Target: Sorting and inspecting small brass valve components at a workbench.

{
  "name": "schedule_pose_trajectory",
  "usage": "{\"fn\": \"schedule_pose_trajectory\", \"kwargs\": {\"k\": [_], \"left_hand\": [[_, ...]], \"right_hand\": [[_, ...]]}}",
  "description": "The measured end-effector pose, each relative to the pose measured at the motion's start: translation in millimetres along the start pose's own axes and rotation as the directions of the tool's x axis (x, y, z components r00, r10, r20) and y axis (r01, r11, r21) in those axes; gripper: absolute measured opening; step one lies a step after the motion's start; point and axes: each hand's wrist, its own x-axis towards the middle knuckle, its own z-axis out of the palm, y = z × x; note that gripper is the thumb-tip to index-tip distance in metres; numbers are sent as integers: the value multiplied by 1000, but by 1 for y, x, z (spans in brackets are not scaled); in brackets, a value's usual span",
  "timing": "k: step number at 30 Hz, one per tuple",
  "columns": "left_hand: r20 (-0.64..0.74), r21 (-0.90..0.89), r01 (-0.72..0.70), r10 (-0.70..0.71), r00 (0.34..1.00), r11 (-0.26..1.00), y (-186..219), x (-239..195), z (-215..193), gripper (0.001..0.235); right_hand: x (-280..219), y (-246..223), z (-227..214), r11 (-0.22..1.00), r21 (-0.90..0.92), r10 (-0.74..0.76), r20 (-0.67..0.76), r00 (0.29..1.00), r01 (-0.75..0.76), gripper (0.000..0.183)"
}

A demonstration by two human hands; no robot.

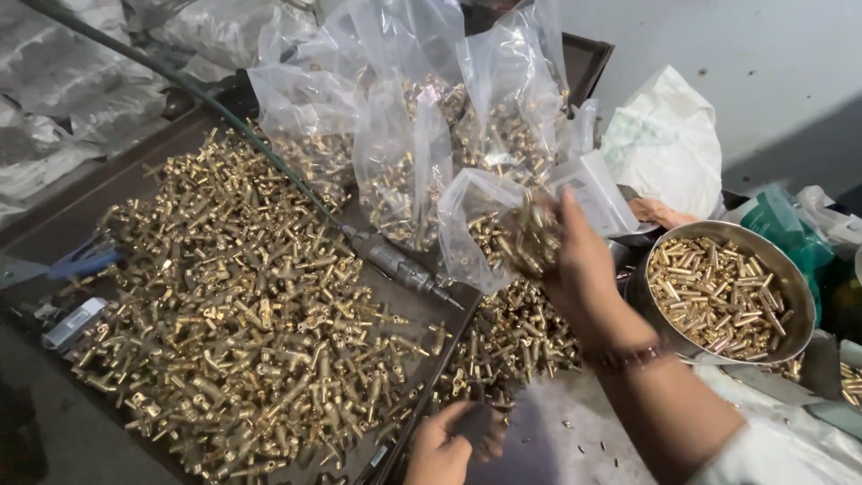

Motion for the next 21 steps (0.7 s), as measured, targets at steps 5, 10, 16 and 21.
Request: {"fn": "schedule_pose_trajectory", "kwargs": {"k": [5, 10, 16, 21], "left_hand": [[-22, 38, -36, 37, 999, 999, -18, 6, -19, 30], [-123, 443, 11, 48, 991, 897, 0, -5, -18, 33], [20, 403, 73, -89, 996, 912, 24, -16, 3, 21], [40, 438, 126, -159, 986, 890, 29, -16, 17, 21]], "right_hand": [[84, 35, -24, 896, -346, -234, 164, 958, 278, 52], [13, 49, -45, 859, -222, -438, 151, 886, 462, 34], [-14, 159, -180, 696, -672, -406, -81, 911, 250, 29], [-56, 165, -138, 436, -858, -376, 102, 921, 273, 37]]}}
